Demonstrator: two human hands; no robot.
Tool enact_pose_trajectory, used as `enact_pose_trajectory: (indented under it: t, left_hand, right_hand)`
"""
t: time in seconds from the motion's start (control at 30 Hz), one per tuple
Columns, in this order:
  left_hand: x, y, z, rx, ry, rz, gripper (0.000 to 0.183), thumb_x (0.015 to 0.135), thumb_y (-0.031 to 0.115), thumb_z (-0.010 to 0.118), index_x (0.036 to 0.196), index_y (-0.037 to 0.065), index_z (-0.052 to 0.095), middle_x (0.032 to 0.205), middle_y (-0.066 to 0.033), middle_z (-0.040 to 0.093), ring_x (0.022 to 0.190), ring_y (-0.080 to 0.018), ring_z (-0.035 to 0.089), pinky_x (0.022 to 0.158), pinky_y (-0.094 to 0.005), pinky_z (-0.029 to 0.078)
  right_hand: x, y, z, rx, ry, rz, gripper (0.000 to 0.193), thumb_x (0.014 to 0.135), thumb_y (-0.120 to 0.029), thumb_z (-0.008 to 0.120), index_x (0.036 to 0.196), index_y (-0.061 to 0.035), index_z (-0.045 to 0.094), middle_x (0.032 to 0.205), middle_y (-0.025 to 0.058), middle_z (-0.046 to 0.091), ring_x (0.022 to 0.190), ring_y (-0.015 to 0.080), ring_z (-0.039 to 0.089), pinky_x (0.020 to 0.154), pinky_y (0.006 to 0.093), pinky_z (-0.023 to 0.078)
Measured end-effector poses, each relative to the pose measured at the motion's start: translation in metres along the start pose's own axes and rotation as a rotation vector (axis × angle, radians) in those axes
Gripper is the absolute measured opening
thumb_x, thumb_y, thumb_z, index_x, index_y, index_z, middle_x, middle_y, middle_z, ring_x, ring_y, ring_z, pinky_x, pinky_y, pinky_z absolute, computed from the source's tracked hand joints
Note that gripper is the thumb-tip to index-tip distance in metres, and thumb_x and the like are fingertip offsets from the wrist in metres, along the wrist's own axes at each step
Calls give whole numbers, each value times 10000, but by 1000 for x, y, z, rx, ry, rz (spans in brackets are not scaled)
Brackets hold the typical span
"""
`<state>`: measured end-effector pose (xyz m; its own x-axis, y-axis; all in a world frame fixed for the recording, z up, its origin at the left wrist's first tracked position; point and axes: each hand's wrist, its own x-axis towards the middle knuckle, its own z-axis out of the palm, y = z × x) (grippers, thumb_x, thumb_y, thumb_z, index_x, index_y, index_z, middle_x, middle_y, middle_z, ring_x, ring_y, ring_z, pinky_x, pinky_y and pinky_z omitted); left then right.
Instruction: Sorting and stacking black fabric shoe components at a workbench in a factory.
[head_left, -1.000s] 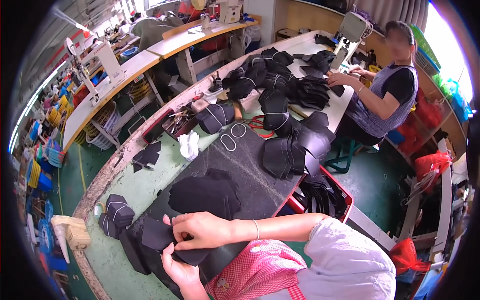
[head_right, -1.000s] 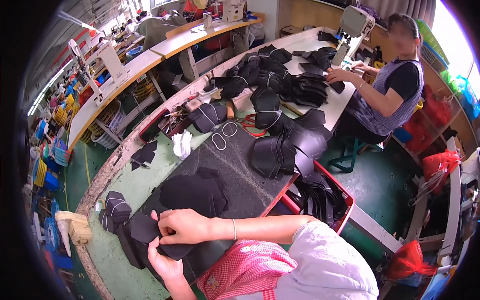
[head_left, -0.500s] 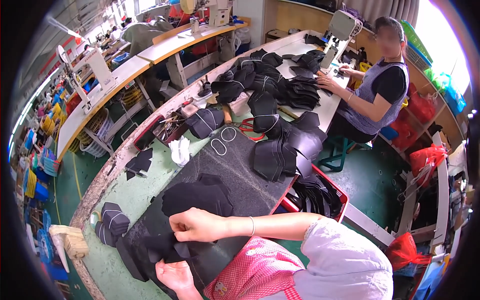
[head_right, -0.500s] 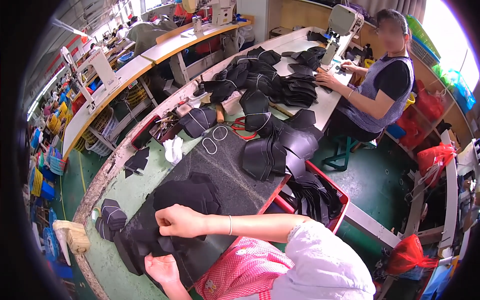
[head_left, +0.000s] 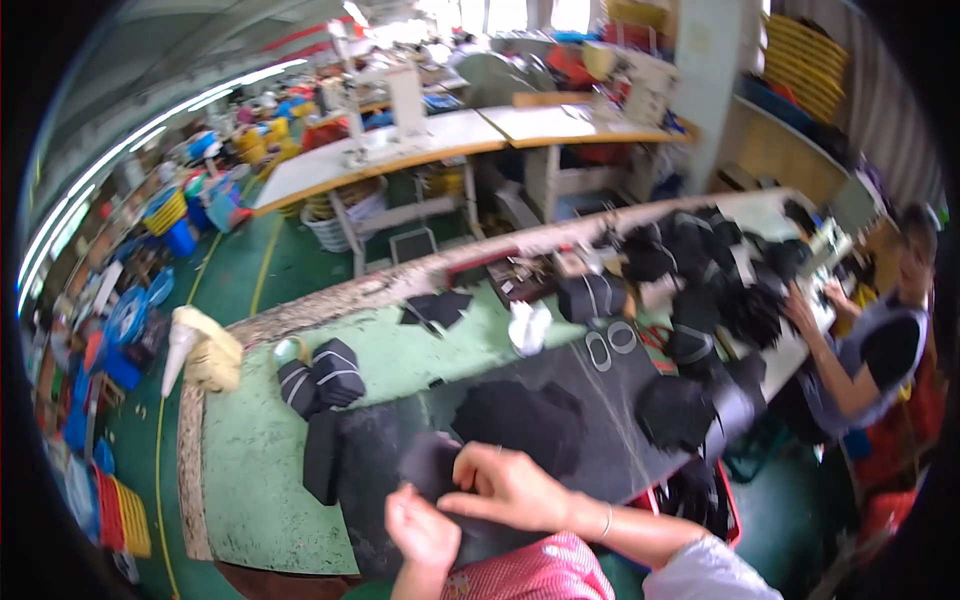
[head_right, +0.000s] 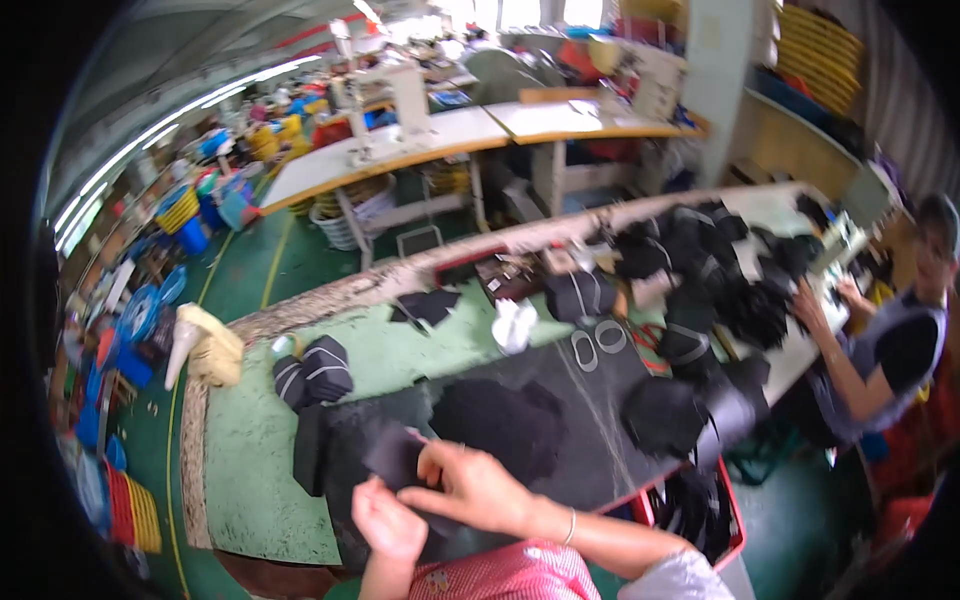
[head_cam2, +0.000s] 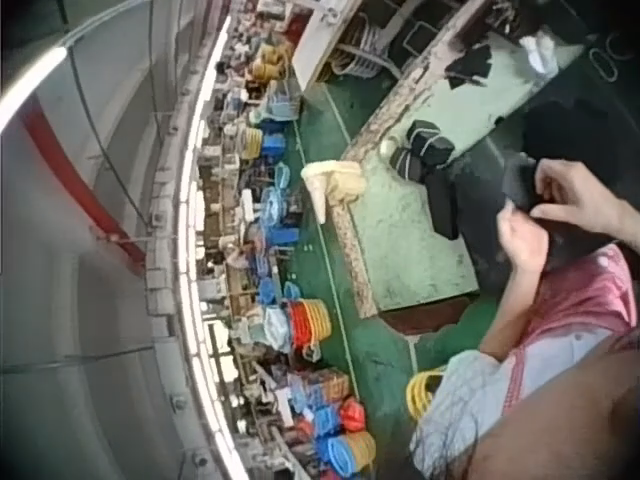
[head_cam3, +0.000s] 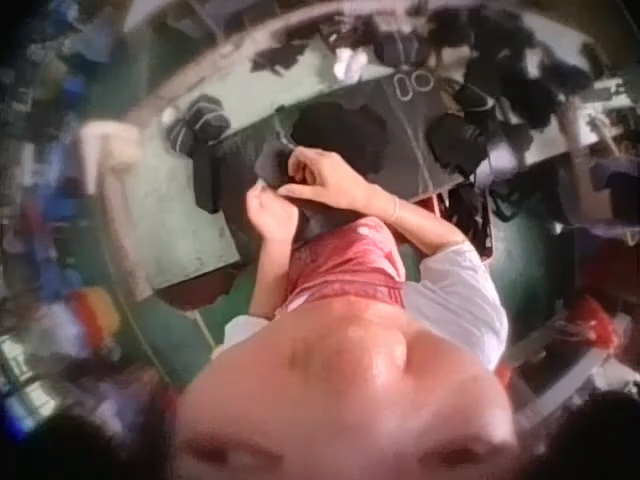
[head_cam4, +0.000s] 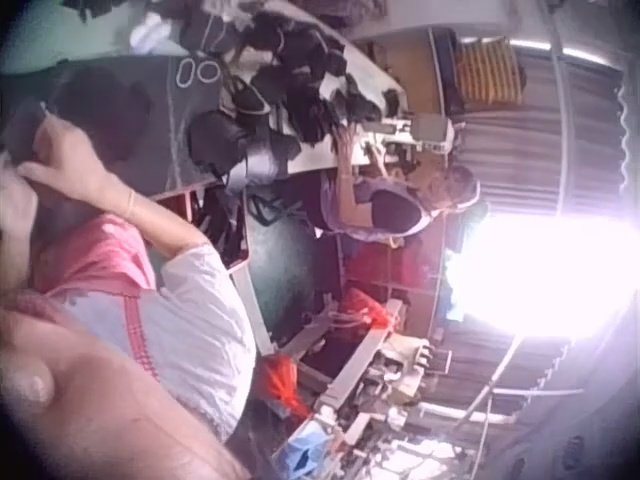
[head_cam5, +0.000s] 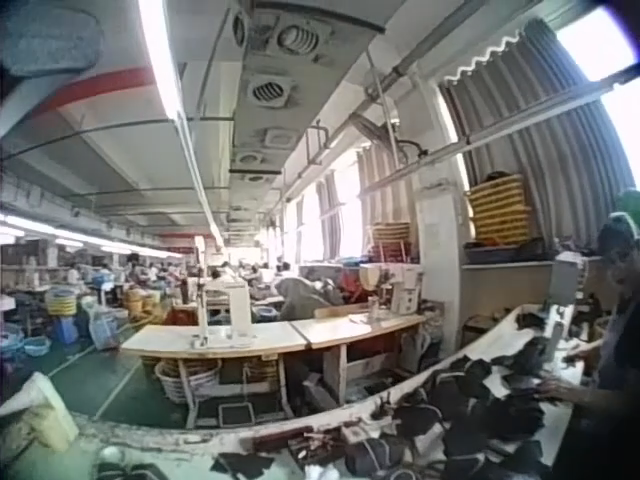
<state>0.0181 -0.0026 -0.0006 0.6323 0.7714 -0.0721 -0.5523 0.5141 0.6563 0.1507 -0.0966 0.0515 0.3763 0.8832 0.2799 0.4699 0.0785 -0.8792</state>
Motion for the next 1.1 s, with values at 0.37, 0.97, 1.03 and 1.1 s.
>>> enact_pose_trajectory:
  t: [0.37,0.97,1.03,1.1]
  left_hand:
    - [0,5,11,460,-76,123,317,880,-27,670,1185,-17,588,1447,-199,490,1307,-243,508,1075,-334,412]
    - [-7,25,9,800,-68,187,199,903,-38,671,1098,-54,710,1043,-125,725,913,-141,694,810,-240,566]
    - [-8,23,7,801,-67,166,201,906,-38,668,1102,-55,708,1041,-123,725,917,-137,692,812,-238,565]
    - [-9,24,7,803,-67,147,203,909,-38,665,1107,-57,706,1039,-120,725,920,-134,689,813,-236,564]
  right_hand:
    - [1,6,-11,516,-12,318,99,971,-67,629,1013,22,629,912,16,664,831,73,644,757,234,549]
    - [-3,19,3,701,-85,358,135,963,-59,638,1041,51,655,936,86,696,837,144,697,759,263,579]
    - [-3,16,3,668,-69,374,121,957,-54,645,1020,48,663,926,85,701,823,143,700,754,262,580]
    - [-2,14,4,612,-28,379,85,933,-41,669,969,36,672,901,75,708,798,135,703,750,257,579]
